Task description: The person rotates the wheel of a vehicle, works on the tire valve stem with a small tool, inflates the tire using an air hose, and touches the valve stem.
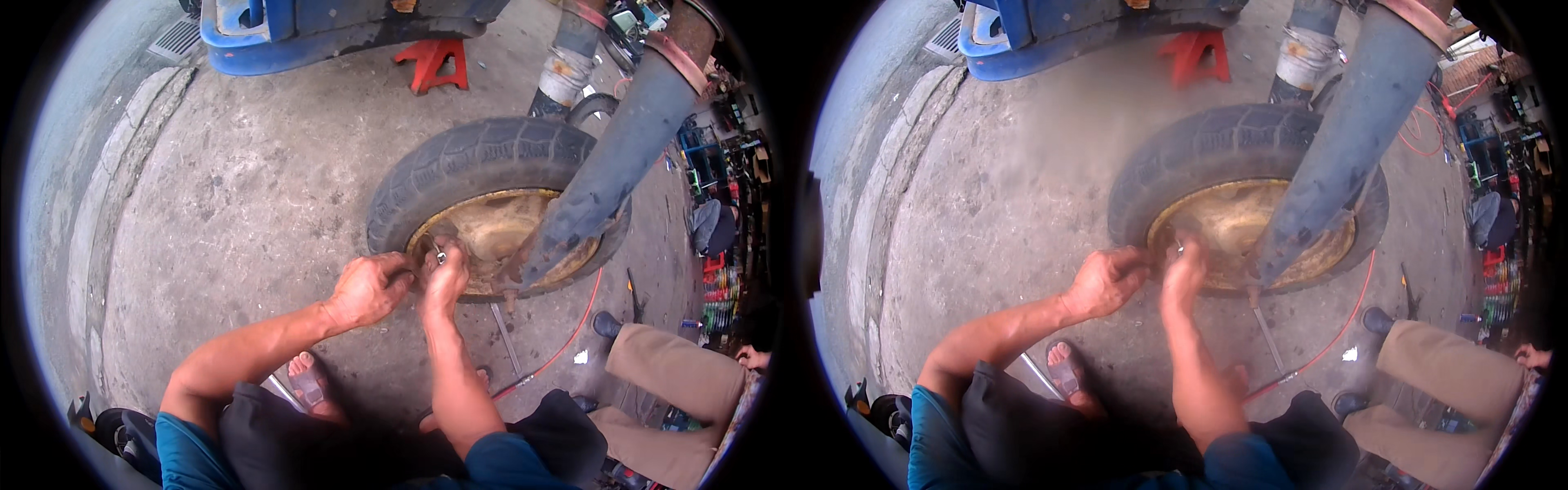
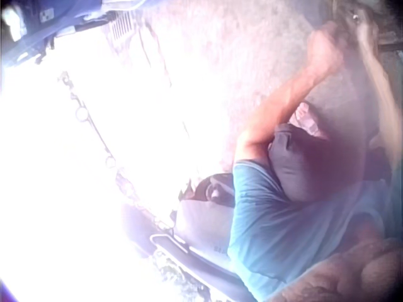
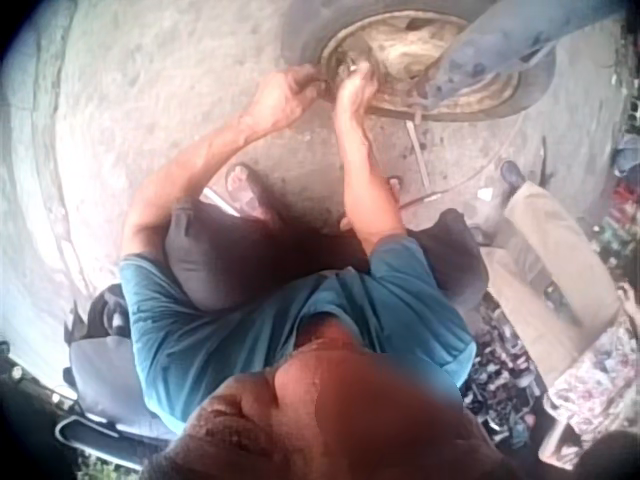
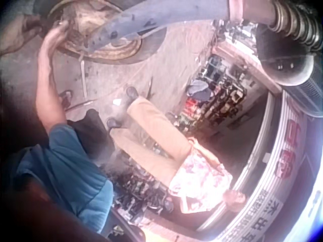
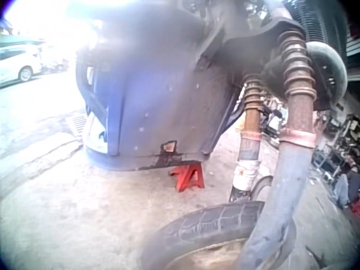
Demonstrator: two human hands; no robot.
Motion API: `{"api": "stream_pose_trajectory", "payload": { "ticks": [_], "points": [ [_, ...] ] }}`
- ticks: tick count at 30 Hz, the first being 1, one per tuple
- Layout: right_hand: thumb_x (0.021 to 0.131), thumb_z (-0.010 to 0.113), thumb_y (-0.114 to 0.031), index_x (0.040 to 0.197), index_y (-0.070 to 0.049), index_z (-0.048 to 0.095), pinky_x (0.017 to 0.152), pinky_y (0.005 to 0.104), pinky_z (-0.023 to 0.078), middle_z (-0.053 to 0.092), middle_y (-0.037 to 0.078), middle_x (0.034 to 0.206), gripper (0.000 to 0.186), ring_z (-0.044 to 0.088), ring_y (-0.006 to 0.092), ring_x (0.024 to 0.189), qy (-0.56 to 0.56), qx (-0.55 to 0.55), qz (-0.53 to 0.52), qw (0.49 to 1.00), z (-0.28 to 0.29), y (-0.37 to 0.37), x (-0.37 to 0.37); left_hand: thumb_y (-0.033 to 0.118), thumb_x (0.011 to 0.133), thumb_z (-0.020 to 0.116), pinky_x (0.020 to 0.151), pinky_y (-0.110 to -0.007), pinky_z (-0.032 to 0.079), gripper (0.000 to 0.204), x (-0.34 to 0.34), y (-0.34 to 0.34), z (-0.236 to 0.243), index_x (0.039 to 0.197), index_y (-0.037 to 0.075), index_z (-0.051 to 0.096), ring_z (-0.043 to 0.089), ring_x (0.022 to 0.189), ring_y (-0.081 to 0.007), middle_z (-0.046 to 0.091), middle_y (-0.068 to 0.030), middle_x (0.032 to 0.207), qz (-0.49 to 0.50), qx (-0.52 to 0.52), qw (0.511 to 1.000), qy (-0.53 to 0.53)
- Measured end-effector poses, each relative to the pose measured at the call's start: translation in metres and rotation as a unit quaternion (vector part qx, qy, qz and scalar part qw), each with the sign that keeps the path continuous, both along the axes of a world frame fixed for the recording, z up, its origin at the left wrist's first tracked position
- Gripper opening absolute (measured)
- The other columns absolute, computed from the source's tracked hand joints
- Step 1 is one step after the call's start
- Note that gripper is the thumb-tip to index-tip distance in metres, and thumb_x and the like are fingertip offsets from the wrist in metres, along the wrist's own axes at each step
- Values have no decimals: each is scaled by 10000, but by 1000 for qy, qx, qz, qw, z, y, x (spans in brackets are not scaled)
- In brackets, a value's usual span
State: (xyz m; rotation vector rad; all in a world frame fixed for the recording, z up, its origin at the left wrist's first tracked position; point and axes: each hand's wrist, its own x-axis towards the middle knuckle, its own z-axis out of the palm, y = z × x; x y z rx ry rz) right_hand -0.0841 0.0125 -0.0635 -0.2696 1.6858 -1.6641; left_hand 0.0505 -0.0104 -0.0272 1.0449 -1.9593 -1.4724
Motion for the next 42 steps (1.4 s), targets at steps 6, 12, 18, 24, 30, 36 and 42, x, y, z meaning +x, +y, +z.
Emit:
{"api": "stream_pose_trajectory", "payload": {
  "ticks": [6,12,18,24,30,36,42],
  "points": [
    [880,428,-311,946,-77,542,625,254,397,501,32,783,269,480,113,713,79,-7,39,996,-8,2,-7,151,802,556,743,-412,488,213,0,0,-1,983,53,609,606,834,-343,632,-150,876,-8,-76,997,-32],
    [897,346,-555,1069,-33,517,844,315,406,522,82,1011,575,485,169,963,-43,-49,106,992,-1,11,-13,117,745,577,664,-391,495,312,-23,-9,7,1037,8,573,597,784,-300,596,-147,907,-74,-288,954,-32],
    [813,236,-752,1212,-3,449,986,361,341,501,76,1171,875,437,209,1135,-125,-106,190,968,7,14,-27,109,659,564,596,-354,513,365,-46,-21,1,1004,-7,576,589,758,-262,570,-135,917,-121,-509,850,-59],
    [789,256,-773,1258,-13,432,990,389,344,480,81,1199,911,435,236,1149,-320,-132,139,928,3,20,-29,135,674,562,559,-327,517,315,-51,-27,3,935,-32,621,609,771,-260,601,-184,899,-226,-582,769,-137],
    [936,265,-529,1192,-76,492,968,373,364,538,63,1142,568,485,229,1101,-425,-321,184,826,-35,23,-39,151,609,571,535,-279,456,283,-69,-24,11,862,27,601,583,708,-200,581,-82,772,-223,-676,666,-221],
    [953,294,-406,1078,-116,516,957,361,380,543,56,1122,386,499,213,1086,-370,-165,132,905,-14,22,-29,151,634,579,554,-277,468,291,-69,-22,11,899,32,602,587,704,-186,586,-59,771,-208,-690,656,-226],
    [943,340,-359,1148,-100,496,955,345,393,531,66,1167,366,487,209,1120,-325,-231,154,904,-63,24,-28,128,679,601,628,-276,505,255,-81,-23,21,921,56,633,623,804,-207,618,-64,828,-327,-554,704,-300]
  ]
}}
